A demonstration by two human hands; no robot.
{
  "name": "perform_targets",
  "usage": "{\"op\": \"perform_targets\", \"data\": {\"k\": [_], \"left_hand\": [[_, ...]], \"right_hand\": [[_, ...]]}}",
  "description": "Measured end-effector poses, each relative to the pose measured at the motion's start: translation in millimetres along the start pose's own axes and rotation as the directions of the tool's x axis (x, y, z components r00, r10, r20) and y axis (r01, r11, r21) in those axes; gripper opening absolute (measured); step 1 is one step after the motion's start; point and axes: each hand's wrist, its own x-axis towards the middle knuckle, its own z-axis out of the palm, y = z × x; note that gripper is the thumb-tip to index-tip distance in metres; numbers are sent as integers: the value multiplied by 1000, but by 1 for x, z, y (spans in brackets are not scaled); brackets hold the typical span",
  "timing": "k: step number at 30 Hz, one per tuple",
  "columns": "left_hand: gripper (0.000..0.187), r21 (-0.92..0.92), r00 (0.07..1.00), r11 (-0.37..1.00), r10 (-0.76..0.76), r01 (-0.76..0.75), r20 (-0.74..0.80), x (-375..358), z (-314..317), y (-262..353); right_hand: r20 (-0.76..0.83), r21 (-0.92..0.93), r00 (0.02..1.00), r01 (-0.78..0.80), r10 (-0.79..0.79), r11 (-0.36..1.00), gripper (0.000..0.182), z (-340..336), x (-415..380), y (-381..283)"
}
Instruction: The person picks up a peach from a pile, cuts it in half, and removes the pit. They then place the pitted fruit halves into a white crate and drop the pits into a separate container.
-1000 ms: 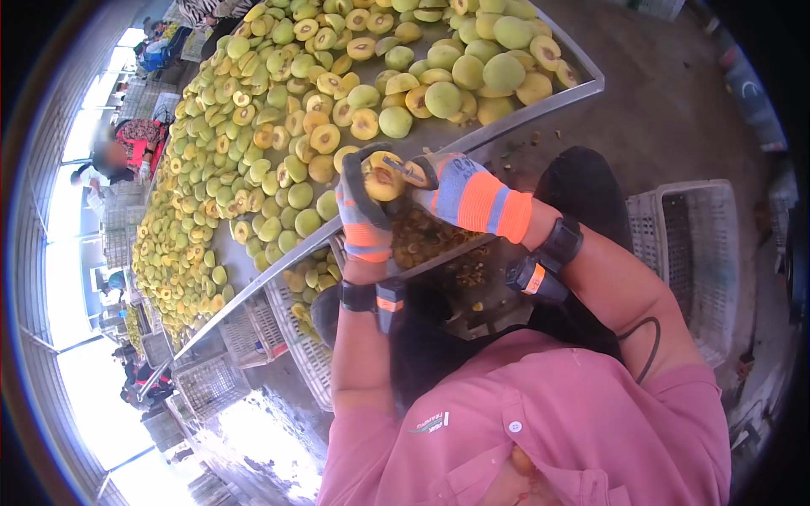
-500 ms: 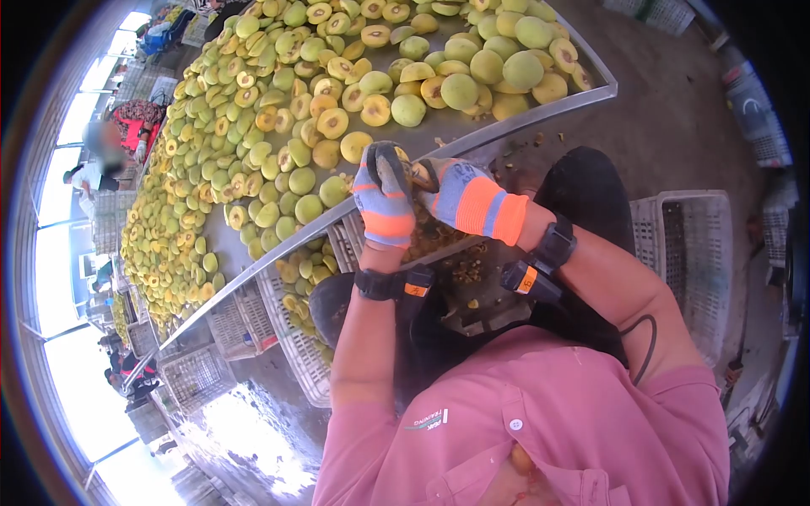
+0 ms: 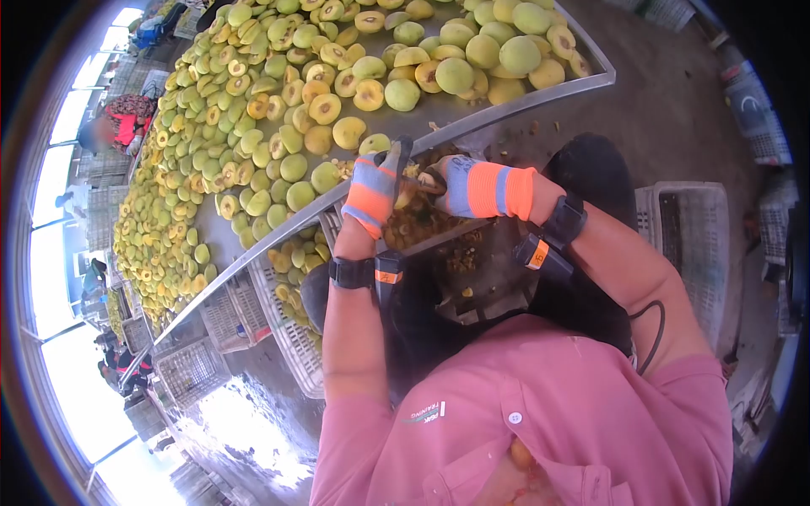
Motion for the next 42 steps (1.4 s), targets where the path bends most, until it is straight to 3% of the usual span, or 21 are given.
{"op": "perform_targets", "data": {"k": [3, 4, 7, 9, 10, 12, 14, 16, 18, 21, 23, 26, 29, 30, 32, 33, 35, 36, 37, 39, 42], "left_hand": [[45, 3, 996, 1000, -26, 26, 88, -3, 10, -8], [46, -10, 991, 999, -48, 49, 124, -5, 14, -11], [38, -439, 980, 880, -200, 183, 6, -3, 7, -8], [31, -864, 860, 334, -472, 376, 192, 3, -7, 7], [28, -923, 778, -26, -529, 383, 337, 5, -13, 16], [27, -924, 822, 246, -558, 292, 111, 7, -17, 33], [27, -846, 825, 472, -561, 247, -72, 9, -19, 49], [27, -857, 772, 483, -609, 179, -181, 12, -9, 58], [25, -860, 733, 479, -647, 176, -210, 9, -2, 57], [23, -864, 719, 446, -677, 233, -155, 5, 6, 47], [30, -876, 724, 418, -678, 240, -125, 3, 8, 41], [35, -914, 697, 157, -698, 374, 165, 1, 2, 35], [27, -944, 739, 3, -622, 331, 257, 1, 16, 21], [26, -937, 767, 49, -590, 345, 252, 2, 13, 23], [25, -919, 817, 141, -522, 367, 246, 2, 5, 26], [25, -908, 810, 121, -511, 401, 289, 1, 5, 23], [25, -883, 792, 79, -484, 462, 371, 1, 7, 14], [24, -891, 810, 175, -515, 420, 280, 1, 8, 14], [24, -886, 823, 272, -536, 376, 185, 0, 9, 14], [24, -908, 818, 332, -575, 255, 19, 1, 8, 21], [23, -940, 803, 327, -583, 92, -124, 2, -2, 38]], "right_hand": [[-71, -38, 997, 19, -21, 999, 33, 9, -2, -2], [-53, 33, 998, -28, 30, 999, 33, 7, -5, -7], [7, 216, 994, -111, 112, 970, 34, 0, -11, -21], [29, 294, 997, -82, 77, 952, 35, -6, -8, -22], [-37, 289, 998, -35, 48, 957, 35, -6, -4, -17], [-167, 280, 986, 57, -10, 958, 36, 5, 7, 2], [-175, 125, 980, 116, -93, 985, 28, 12, 10, 8], [-135, 187, 989, 86, -61, 979, 24, 11, 6, -1], [-29, 446, 997, -49, 69, 893, 24, 12, 3, -11], [-144, 268, 990, 24, 15, 963, 35, 25, 12, 0], [-133, 232, 991, 34, -3, 972, 36, 17, 3, 0], [-68, 174, 997, -30, 43, 984, 37, 2, -11, -12], [-105, 120, 994, -24, 37, 992, 32, 3, -15, -8], [-133, 102, 991, -1, 15, 995, 29, 4, -16, -8], [10, 265, 994, -104, 105, 959, 30, 4, -15, -9], [85, 337, 986, -162, 142, 927, 30, 2, -14, -10], [157, 414, 988, -52, -15, 909, 27, 6, -6, 5], [184, 454, 978, 2, -96, 891, 26, 5, -5, 2], [182, 547, 981, -41, -71, 836, 23, 4, -7, -1], [193, 709, 981, -123, -23, 694, 20, 3, -13, -9], [246, 836, 958, -134, -146, 532, 17, 8, -7, -3]]}}
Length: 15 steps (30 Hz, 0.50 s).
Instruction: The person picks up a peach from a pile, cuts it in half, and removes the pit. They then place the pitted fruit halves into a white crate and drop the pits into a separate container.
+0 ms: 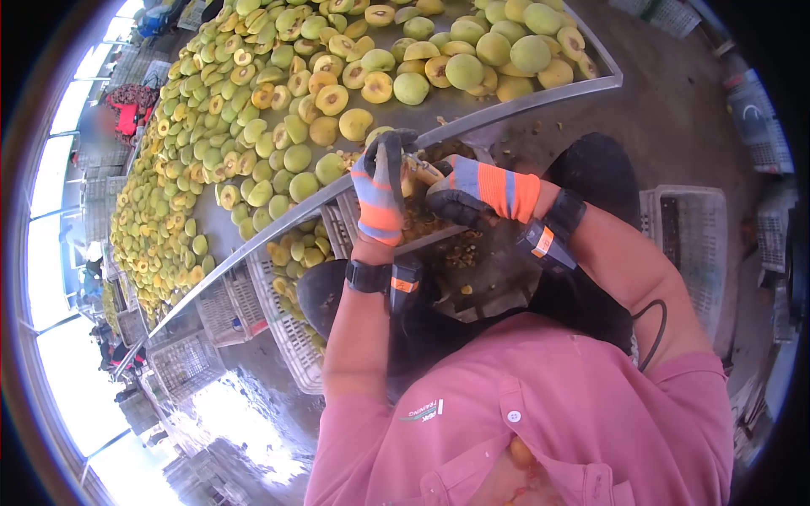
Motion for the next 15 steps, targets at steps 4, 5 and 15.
{"op": "perform_targets", "data": {"k": [4, 5, 15], "left_hand": [[21, -24, 1000, 999, -26, 27, 15, -6, -1, 10], [19, -83, 997, 994, -75, 73, -16, -7, 1, 11], [17, -87, 970, 981, -185, 173, -160, -7, 6, -5]], "right_hand": [[-62, 17, 998, -6, 8, 1000, 18, 5, 2, 2], [-64, 26, 998, -8, 10, 1000, 17, 4, 2, 3], [-371, -451, 923, -81, -104, 889, 25, 17, 1, 0]]}}
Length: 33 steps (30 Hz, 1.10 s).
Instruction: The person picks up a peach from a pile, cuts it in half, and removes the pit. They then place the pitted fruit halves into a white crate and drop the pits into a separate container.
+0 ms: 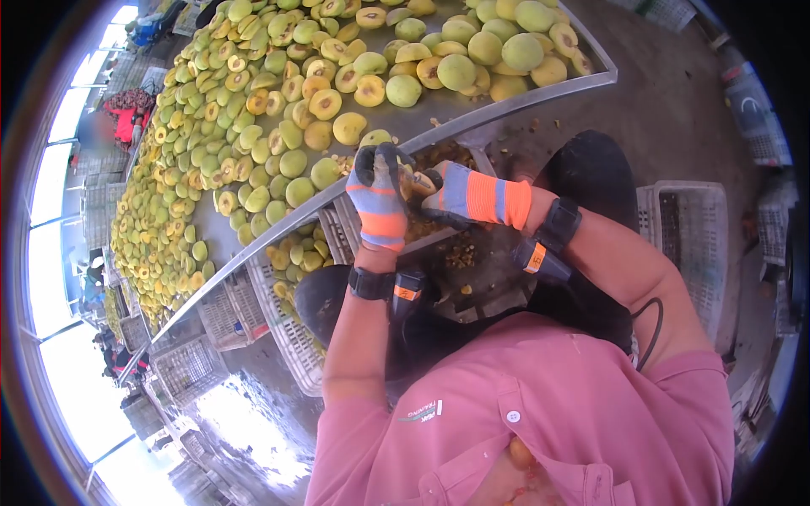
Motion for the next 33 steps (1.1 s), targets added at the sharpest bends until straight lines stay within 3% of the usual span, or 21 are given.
{"op": "perform_targets", "data": {"k": [2, 4, 6, 8, 11, 12, 14, 15, 17, 18, 19, 21, 23, 25, 27, 29, 31, 33], "left_hand": [[21, -12, 996, 997, -76, 75, -47, 1, 1, -1], [22, -7, 1000, 1000, -8, 8, -3, 3, 0, -2], [24, -40, 991, 993, -109, 112, 80, 9, -5, -3], [24, -79, 908, 920, -361, 384, 213, 18, -17, -2], [23, -97, 950, 947, -299, 307, 96, 20, -15, -9], [22, -16, 970, 975, -221, 224, 106, 19, -16, -10], [21, 146, 988, 988, -64, 43, 140, 17, -19, -10], [21, 169, 991, 985, -60, 38, 123, 14, -20, -9], [21, 214, 994, 976, -52, 31, 94, 9, -16, -4], [21, 204, 995, 978, -66, 50, 71, 7, -12, 1], [20, 194, 996, 978, -81, 71, 46, 5, -8, 6], [19, 211, 998, 977, -53, 44, 35, 1, -7, 9], [20, 259, 997, 964, 37, -54, 71, 2, -6, 9], [21, 273, 994, 958, 64, -88, 93, 1, -6, 8], [21, 241, 995, 970, 8, -32, 101, 2, -7, 4], [20, 165, 986, 980, -131, 113, 102, 8, -9, -4], [23, 179, 992, 981, -89, 73, 84, 7, -8, -7], [25, 217, 990, 975, -78, 51, 118, 7, -5, -7]], "right_hand": [[29, -72, 1000, 14, -12, 997, 30, -2, 5, 8], [75, -157, 995, 74, -62, 985, 32, -6, 8, 12], [141, -255, 979, 178, -145, 950, 31, -12, 9, 14], [251, -127, 964, 116, -81, 985, 27, -14, 27, 41], [268, 76, 963, -22, 1, 997, 22, -17, 9, 16], [255, 145, 966, -68, 29, 987, 22, -17, 0, 1], [223, 82, 975, -12, -6, 997, 21, -13, 2, -1], [209, 55, 978, 12, -23, 998, 22, -9, 2, 0], [208, 78, 954, 206, -218, 976, 20, -1, 12, 23], [211, 129, 954, 191, -215, 973, 19, 0, 11, 23], [214, 181, 953, 175, -212, 968, 18, 1, 6, 14], [262, 357, 965, -87, -10, 930, 16, -3, -11, -4], [558, 555, 830, -365, -9, 748, 15, -10, 9, 23], [591, 537, 806, -378, -17, 754, 14, -10, 10, 22], [377, 326, 926, -115, -17, 938, 13, -6, 5, 18], [276, 171, 953, 83, -128, 982, 13, 0, 16, 35], [234, 122, 965, 90, -117, 988, 14, 1, 9, 26], [261, 172, 965, -74, 27, 982, 15, -7, -2, 10]]}}
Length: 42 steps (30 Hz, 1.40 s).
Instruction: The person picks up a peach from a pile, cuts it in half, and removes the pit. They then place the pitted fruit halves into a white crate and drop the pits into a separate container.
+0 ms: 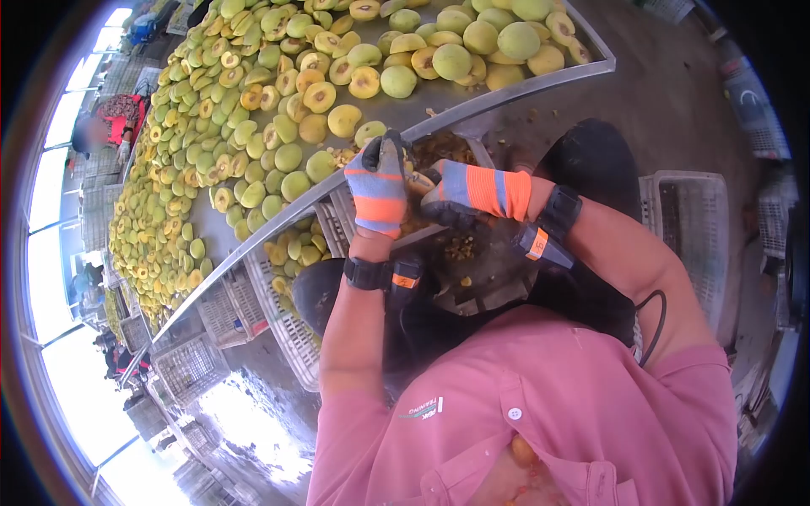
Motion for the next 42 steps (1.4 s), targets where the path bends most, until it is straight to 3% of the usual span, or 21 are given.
{"op": "perform_targets", "data": {"k": [2, 5, 6, 7, 8, 9, 12, 13, 15, 16, 19, 21, 23, 24, 27, 29, 31, 33, 36, 38, 42], "left_hand": [[25, 73, 997, 997, -8, 2, 77, 1, -1, 4], [26, -142, 976, 970, -185, 200, 112, 9, -4, 5], [23, -156, 925, 944, -234, 290, 301, 14, -14, 15], [25, 15, 946, 1000, 13, -19, 325, 15, -19, 17], [28, 171, 888, 927, 248, -334, 388, 15, -24, 19], [32, 292, 758, 734, 441, -613, 481, 15, -26, 21], [31, 292, 676, 631, 537, -719, 504, 17, -27, 27], [31, 290, 647, 595, 565, -750, 513, 17, -27, 27], [26, -20, 905, 957, 280, -289, 321, 6, -17, 27], [25, -213, 958, 977, 74, -14, 276, 1, -12, 27], [21, -67, 970, 983, 181, -172, 165, -4, -5, 21], [21, -72, 979, 987, 153, -144, 138, -6, -5, 21], [21, -18, 981, 988, 156, -155, 112, -7, -6, 20], [21, -5, 980, 986, 166, -166, 110, -7, -6, 20], [23, 10, 976, 984, 175, -178, 128, -5, -3, 19], [24, 15, 975, 986, 160, -164, 153, -3, -5, 20], [26, -6, 980, 992, 124, -124, 156, -3, -7, 23], [28, -24, 981, 992, 126, -124, 148, -2, -5, 22], [32, -75, 981, 984, 166, -159, 102, -2, -1, 20], [34, -158, 985, 977, 154, -140, 76, -2, 3, 20], [37, -81, 973, 970, 231, -231, -12, 2, 8, 6]], "right_hand": [[119, 27, 993, 13, -16, 1000, 16, -5, -2, -6], [291, 89, 956, 20, -45, 996, 20, -11, -5, -3], [342, 110, 938, 20, -57, 994, 21, -14, -6, -2], [472, 364, 880, -142, -52, 920, 23, -15, -1, 6], [589, 558, 803, -324, -90, 764, 25, -15, 9, 20], [678, 668, 716, -507, -165, 545, 27, -13, 13, 21], [739, 645, 659, -631, -141, 431, 33, -15, 16, 22], [730, 644, 668, -603, -143, 471, 32, -17, 13, 18], [712, 637, 686, -543, -148, 547, 31, -24, 4, 8], [624, 598, 773, -377, -115, 707, 29, -22, 3, 7], [331, 251, 936, 38, -123, 967, 23, -13, -6, -1], [152, -41, 972, 190, -181, 981, 22, -9, -10, -9], [-63, -403, 938, 290, -342, 868, 24, -2, -8, -8], [-150, -581, 875, 298, -460, 757, 26, 1, -6, -8], [-188, -555, 931, 161, -312, 816, 34, -4, -7, -9], [-78, -408, 919, 325, -387, 853, 28, -8, -8, 4], [76, -78, 956, 289, -283, 954, 22, -11, -11, 0], [376, 350, 925, -86, -56, 933, 18, -17, -14, -7], [299, 412, 953, -82, -49, 908, 22, -6, -24, -15], [370, 496, 927, -146, -56, 856, 24, -11, -21, -13], [495, 585, 868, -295, -44, 755, 28, -11, -8, -5]]}}
